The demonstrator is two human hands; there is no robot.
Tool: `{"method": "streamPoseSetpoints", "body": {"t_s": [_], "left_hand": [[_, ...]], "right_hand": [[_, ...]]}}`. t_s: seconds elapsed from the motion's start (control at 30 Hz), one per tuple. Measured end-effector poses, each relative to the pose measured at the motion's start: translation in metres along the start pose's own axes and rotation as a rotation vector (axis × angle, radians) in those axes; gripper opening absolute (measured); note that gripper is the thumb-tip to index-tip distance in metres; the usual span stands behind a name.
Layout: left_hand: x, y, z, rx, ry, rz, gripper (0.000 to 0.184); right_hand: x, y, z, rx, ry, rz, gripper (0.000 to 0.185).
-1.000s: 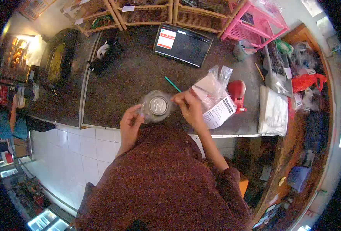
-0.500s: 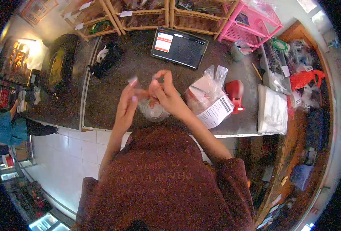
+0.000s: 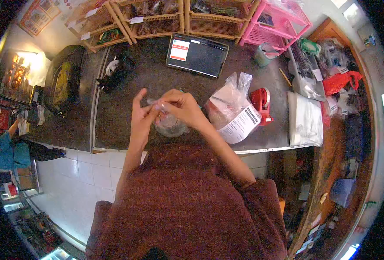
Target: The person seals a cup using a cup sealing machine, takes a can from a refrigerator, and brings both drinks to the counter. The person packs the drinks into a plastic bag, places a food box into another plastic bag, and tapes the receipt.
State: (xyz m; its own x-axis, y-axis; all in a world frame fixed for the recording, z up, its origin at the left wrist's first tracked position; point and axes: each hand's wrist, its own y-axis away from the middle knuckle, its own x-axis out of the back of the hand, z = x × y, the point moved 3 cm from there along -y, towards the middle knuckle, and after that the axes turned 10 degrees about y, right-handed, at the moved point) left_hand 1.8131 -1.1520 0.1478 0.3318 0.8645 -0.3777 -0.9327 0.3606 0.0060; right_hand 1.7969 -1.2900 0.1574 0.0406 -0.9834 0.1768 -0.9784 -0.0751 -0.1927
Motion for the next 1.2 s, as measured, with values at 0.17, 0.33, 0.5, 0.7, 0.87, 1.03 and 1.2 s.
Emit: {"method": "streamPoseSetpoints", "body": {"t_s": [0.17,0.33,0.5,0.7,0.87,1.03,1.2], "left_hand": [[-0.001,-0.002,-0.001,0.005,0.050,0.068,0.021],[-0.002,-0.001,-0.006,-0.003,0.090,0.090,0.015],[0.001,0.003,0.009,-0.038,-0.164,-0.095,0.009],[0.003,0.009,0.041,-0.112,-0.607,-0.160,0.010],[0.012,0.003,0.041,-0.236,-0.708,-0.192,0.014],[0.011,0.001,0.043,-0.139,-0.604,-0.229,0.014],[0.028,-0.012,0.023,0.191,-0.237,-0.219,0.016]], "right_hand": [[-0.005,0.006,-0.002,0.112,0.261,0.038,0.016],[-0.011,0.004,0.005,-0.058,0.243,0.237,0.020],[-0.002,0.005,-0.013,-0.228,0.200,0.273,0.019],[0.004,0.003,-0.012,-0.031,0.362,-0.172,0.015],[0.002,0.003,-0.017,0.254,0.469,-0.281,0.011],[0.000,-0.002,-0.003,0.045,0.019,-0.486,0.010],[-0.007,0.002,0.004,-0.314,-0.267,-0.434,0.006]]}}
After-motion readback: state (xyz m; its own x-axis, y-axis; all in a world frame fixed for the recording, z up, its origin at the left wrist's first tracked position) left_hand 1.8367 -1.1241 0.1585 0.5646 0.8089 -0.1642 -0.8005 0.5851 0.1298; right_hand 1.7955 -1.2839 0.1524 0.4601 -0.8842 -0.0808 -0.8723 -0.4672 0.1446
